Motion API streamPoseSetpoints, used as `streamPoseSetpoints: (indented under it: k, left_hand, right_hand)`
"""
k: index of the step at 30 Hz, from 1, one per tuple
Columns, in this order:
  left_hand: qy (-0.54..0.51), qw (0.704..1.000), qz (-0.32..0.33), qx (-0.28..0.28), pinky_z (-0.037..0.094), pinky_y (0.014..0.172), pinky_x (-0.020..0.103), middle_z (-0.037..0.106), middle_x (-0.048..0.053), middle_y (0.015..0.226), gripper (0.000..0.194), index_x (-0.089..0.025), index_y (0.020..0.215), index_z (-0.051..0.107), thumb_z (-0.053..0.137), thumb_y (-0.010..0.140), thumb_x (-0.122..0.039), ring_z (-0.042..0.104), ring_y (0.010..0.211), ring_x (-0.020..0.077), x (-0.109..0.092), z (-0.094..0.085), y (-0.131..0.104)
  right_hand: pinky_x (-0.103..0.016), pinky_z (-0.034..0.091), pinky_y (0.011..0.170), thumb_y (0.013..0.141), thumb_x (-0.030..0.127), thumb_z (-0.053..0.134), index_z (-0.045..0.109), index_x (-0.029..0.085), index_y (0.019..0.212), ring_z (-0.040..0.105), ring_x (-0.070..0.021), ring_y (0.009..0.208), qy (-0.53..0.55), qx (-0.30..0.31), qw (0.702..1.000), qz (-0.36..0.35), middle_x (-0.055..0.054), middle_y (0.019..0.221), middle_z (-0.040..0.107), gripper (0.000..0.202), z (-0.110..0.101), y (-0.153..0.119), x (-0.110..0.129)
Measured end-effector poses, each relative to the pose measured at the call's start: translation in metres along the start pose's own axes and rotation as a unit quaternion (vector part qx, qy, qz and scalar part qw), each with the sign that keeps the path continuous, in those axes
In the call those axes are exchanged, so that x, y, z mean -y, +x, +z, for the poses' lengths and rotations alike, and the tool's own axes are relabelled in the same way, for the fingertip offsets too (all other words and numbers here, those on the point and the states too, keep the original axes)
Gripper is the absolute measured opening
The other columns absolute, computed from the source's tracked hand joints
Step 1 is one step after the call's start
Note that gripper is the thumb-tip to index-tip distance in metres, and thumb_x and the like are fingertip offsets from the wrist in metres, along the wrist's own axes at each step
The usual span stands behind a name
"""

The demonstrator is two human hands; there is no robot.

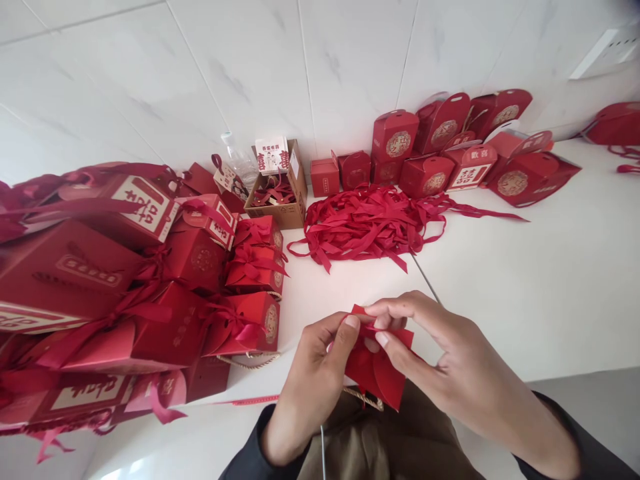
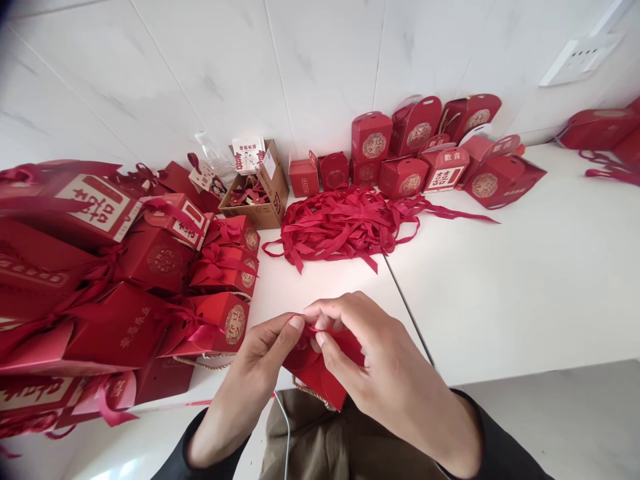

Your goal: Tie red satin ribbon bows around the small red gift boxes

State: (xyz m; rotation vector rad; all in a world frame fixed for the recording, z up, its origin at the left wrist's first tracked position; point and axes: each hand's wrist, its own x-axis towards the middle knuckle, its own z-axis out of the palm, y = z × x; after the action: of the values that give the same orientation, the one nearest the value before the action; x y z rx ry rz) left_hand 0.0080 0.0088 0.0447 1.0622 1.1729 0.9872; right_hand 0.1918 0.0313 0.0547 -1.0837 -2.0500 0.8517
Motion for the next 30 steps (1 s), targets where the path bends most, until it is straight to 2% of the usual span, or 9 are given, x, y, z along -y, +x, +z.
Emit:
streamPoseSetpoints:
  k: [5, 9, 12, 15, 18, 22, 25, 27, 30]
  left_hand:
    - [-0.020, 1.000, 0.010, 0.003, 0.045, 0.079, 0.025, 0.070, 0.002, 0.088, 0.031, -0.019, 0.102, 0.077, 0.062, 0.098, -0.045, 0.056, 0.081, 0.0137, 0.003, -0.003, -0.003]
    - [-0.016, 1.000, -0.005, 0.003, 0.047, 0.082, 0.028, 0.072, 0.004, 0.095, 0.025, -0.020, 0.105, 0.076, 0.072, 0.091, -0.039, 0.058, 0.086, 0.0162, 0.006, -0.006, -0.005]
    - [-0.007, 1.000, -0.008, -0.011, 0.048, 0.080, 0.029, 0.070, 0.005, 0.091, 0.023, -0.018, 0.100, 0.076, 0.074, 0.087, -0.037, 0.061, 0.089, 0.0188, 0.008, -0.006, -0.004]
    - [-0.003, 1.000, -0.010, -0.020, 0.049, 0.080, 0.030, 0.071, 0.006, 0.092, 0.022, -0.018, 0.100, 0.074, 0.075, 0.085, -0.034, 0.062, 0.091, 0.0201, 0.009, -0.005, -0.003]
    - [0.008, 1.000, 0.003, -0.023, 0.050, 0.084, 0.030, 0.073, 0.006, 0.099, 0.022, -0.019, 0.102, 0.072, 0.074, 0.084, -0.030, 0.063, 0.093, 0.0193, 0.010, -0.004, -0.003]
    - [0.050, 0.998, 0.028, -0.037, 0.049, 0.078, 0.025, 0.074, 0.004, 0.093, 0.015, -0.020, 0.098, 0.074, 0.071, 0.086, -0.028, 0.061, 0.086, 0.0163, 0.010, -0.003, -0.004]
    - [0.056, 0.997, 0.040, -0.042, 0.049, 0.070, 0.022, 0.073, 0.001, 0.086, 0.013, -0.021, 0.094, 0.075, 0.069, 0.090, -0.032, 0.059, 0.077, 0.0134, 0.010, -0.004, -0.004]
    - [0.048, 0.997, 0.041, -0.039, 0.049, 0.072, 0.022, 0.074, 0.001, 0.087, 0.015, -0.021, 0.094, 0.076, 0.069, 0.092, -0.034, 0.061, 0.078, 0.0131, 0.010, -0.004, -0.004]
    - [0.045, 0.998, 0.037, -0.035, 0.050, 0.080, 0.023, 0.077, 0.002, 0.093, 0.017, -0.020, 0.097, 0.076, 0.069, 0.093, -0.036, 0.064, 0.086, 0.0148, 0.012, -0.004, -0.002]
  right_hand:
    - [-0.018, 0.054, 0.085, 0.102, 0.018, 0.054, 0.053, 0.039, 0.131, 0.068, -0.0099, 0.097, 0.020, 0.036, 0.999, -0.022, 0.006, 0.108, 0.067, 0.036, 0.001, -0.006, -0.004]
    - [-0.021, 0.056, 0.088, 0.101, 0.016, 0.054, 0.051, 0.038, 0.132, 0.069, -0.0108, 0.095, 0.014, 0.037, 0.999, -0.028, 0.005, 0.104, 0.068, 0.039, 0.001, -0.009, -0.008]
    - [-0.024, 0.057, 0.092, 0.101, 0.020, 0.054, 0.052, 0.037, 0.130, 0.069, -0.0135, 0.105, -0.005, 0.028, 1.000, -0.002, 0.003, 0.113, 0.068, 0.033, 0.000, -0.010, -0.008]
    - [-0.030, 0.057, 0.099, 0.102, 0.025, 0.053, 0.048, 0.037, 0.136, 0.066, -0.0166, 0.117, -0.027, 0.035, 0.999, 0.022, 0.001, 0.129, 0.066, 0.037, 0.002, -0.010, -0.010]
    - [-0.035, 0.058, 0.099, 0.102, 0.027, 0.053, 0.045, 0.038, 0.143, 0.068, -0.0180, 0.115, -0.036, 0.056, 0.997, 0.039, 0.000, 0.129, 0.067, 0.043, 0.006, -0.010, -0.014]
    - [-0.034, 0.063, 0.088, 0.103, 0.031, 0.052, 0.051, 0.037, 0.139, 0.073, -0.0183, 0.102, -0.017, 0.053, 0.995, 0.078, 0.000, 0.118, 0.071, 0.037, 0.007, -0.009, -0.016]
    - [-0.029, 0.064, 0.077, 0.104, 0.035, 0.053, 0.056, 0.036, 0.134, 0.074, -0.0188, 0.101, 0.007, 0.054, 0.993, 0.101, -0.001, 0.114, 0.072, 0.030, 0.005, -0.007, -0.013]
    - [-0.029, 0.064, 0.078, 0.104, 0.038, 0.053, 0.059, 0.035, 0.130, 0.073, -0.0197, 0.103, 0.009, 0.047, 0.994, 0.101, -0.001, 0.117, 0.072, 0.027, 0.003, -0.006, -0.010]
    - [-0.032, 0.062, 0.089, 0.103, 0.038, 0.056, 0.062, 0.034, 0.124, 0.072, -0.0194, 0.104, -0.001, 0.034, 0.996, 0.085, 0.001, 0.118, 0.073, 0.022, 0.003, -0.005, -0.008]
